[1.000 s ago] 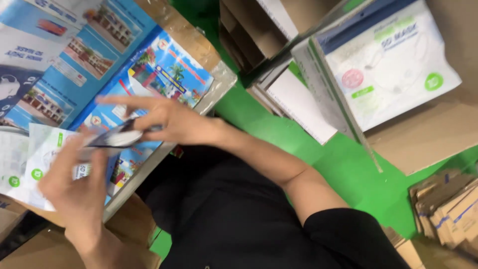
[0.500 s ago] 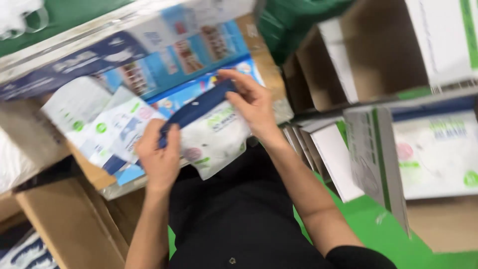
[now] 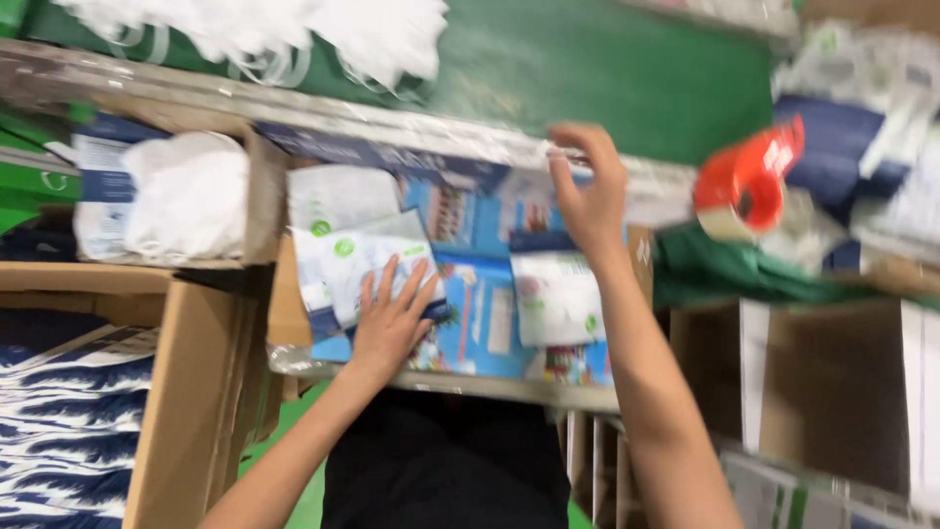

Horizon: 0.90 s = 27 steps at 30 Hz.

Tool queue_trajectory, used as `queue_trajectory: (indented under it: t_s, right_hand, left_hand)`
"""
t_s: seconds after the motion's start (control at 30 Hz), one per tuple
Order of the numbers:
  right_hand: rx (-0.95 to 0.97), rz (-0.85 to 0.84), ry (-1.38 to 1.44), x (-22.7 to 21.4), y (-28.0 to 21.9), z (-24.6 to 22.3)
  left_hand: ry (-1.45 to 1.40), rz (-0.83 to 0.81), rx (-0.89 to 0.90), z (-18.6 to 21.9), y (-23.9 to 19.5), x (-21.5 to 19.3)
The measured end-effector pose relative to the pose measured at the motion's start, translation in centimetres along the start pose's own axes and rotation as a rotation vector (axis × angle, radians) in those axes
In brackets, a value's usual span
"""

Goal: The person picks white 3D face masks one at a time from the conveyor belt, opens a clear zip pouch, inserts a mask into the pouch, presses the pouch closed, and sets the packed pouch on the table with the other filled pouches.

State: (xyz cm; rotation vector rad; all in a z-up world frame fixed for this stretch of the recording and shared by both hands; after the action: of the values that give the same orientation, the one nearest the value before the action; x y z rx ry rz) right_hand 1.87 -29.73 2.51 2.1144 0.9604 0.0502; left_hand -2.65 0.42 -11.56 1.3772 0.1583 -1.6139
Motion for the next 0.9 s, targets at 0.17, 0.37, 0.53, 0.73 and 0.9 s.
queue_trajectory:
  t_s: [0.17, 0.37, 0.53, 0.73, 0.9]
  right_hand:
    - [0.126, -0.226, -0.050, 18.4, 11.4, 13.8]
    - [-0.222, -0.469, -0.510, 35.0, 16.6, 16.1]
    - [0.109, -0.914, -0.633, 25.1, 13.1, 7.4]
    - [0.218, -0.458, 0.052, 10.5, 2.5, -3.0]
    - [0.601, -0.440, 0.524, -2.2, -9.2, -5.6]
  left_hand:
    - [0.144, 0.005, 0.003, -6.1, 1.6, -2.9]
    - [-0.044, -0.081, 0.075, -11.2, 3.6, -4.8]
    - [-0.111, -0.291, 0.066, -8.8, 6.1, -4.9]
    - [-0.272, 0.567, -0.028, 3.5, 11.5, -11.6]
    - [-0.255, 0.346, -0.121, 4.5, 5.9, -6.7]
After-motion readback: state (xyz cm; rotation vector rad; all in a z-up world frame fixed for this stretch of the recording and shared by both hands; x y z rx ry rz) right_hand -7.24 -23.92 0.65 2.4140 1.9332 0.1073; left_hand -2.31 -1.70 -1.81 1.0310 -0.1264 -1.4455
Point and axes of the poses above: each hand's wrist, its own y-axis towards the middle knuckle, its own x-axis out of the palm, z = x × y, the point moved 1 cm from there along y, towards the middle knuckle, and after that the axes turned 15 degrees about z, right-handed, at the moved point
